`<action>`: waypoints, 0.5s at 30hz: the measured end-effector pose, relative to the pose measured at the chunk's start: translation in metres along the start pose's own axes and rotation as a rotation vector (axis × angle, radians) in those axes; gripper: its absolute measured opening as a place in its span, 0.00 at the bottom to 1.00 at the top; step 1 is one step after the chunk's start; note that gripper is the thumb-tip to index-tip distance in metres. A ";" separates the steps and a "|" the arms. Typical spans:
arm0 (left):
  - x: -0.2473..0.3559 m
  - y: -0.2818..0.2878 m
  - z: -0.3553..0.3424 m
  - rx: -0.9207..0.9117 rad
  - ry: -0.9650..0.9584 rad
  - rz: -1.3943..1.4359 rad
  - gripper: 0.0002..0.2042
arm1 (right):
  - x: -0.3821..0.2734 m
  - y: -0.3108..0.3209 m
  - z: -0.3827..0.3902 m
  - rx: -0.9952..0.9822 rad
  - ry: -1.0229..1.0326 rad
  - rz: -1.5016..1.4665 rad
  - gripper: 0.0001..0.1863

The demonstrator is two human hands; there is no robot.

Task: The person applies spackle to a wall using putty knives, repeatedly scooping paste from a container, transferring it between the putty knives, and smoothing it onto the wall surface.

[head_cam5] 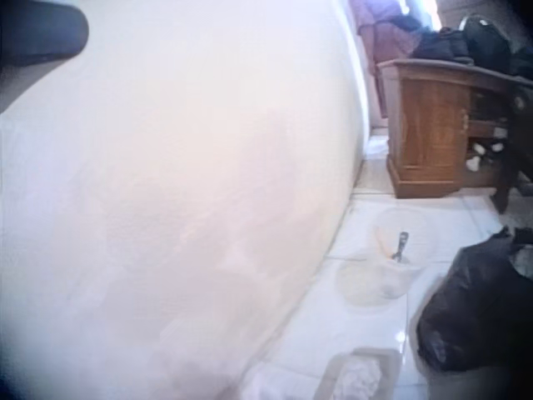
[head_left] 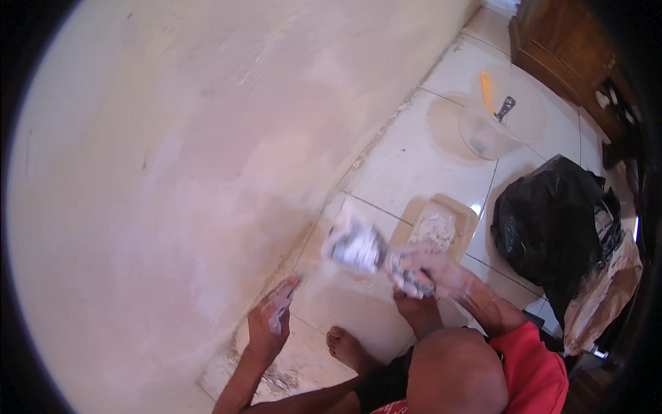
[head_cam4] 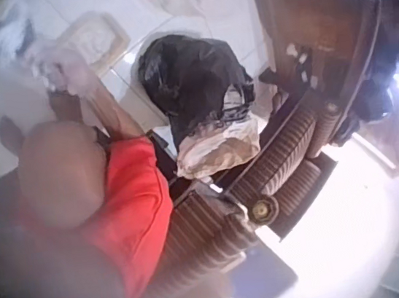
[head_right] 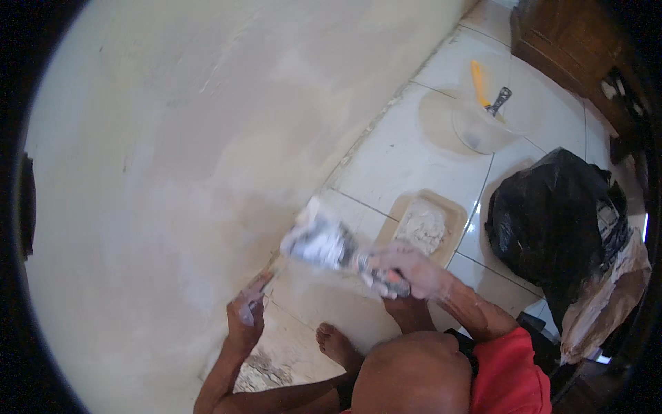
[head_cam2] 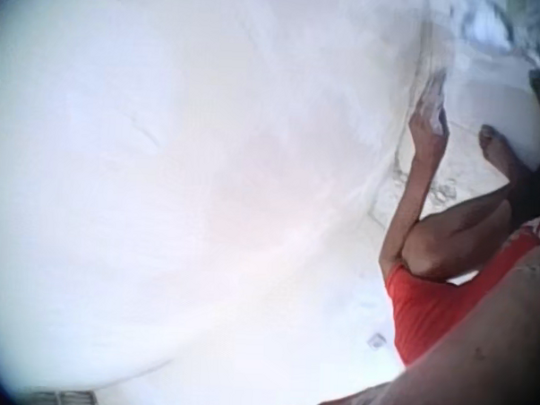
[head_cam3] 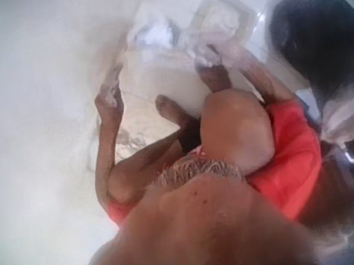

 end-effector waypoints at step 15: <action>-0.045 -0.001 0.039 0.102 0.501 0.190 0.11 | -0.106 0.165 -0.130 1.217 0.467 0.685 0.28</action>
Point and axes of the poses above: each hand's wrist, its own z-axis away from the middle knuckle, its own y-axis out of the back of the hand, x = y × z, the point moved 6 cm from there along -z, towards the middle knuckle, and after that the axes turned 13 degrees about z, right-handed, at the moved point
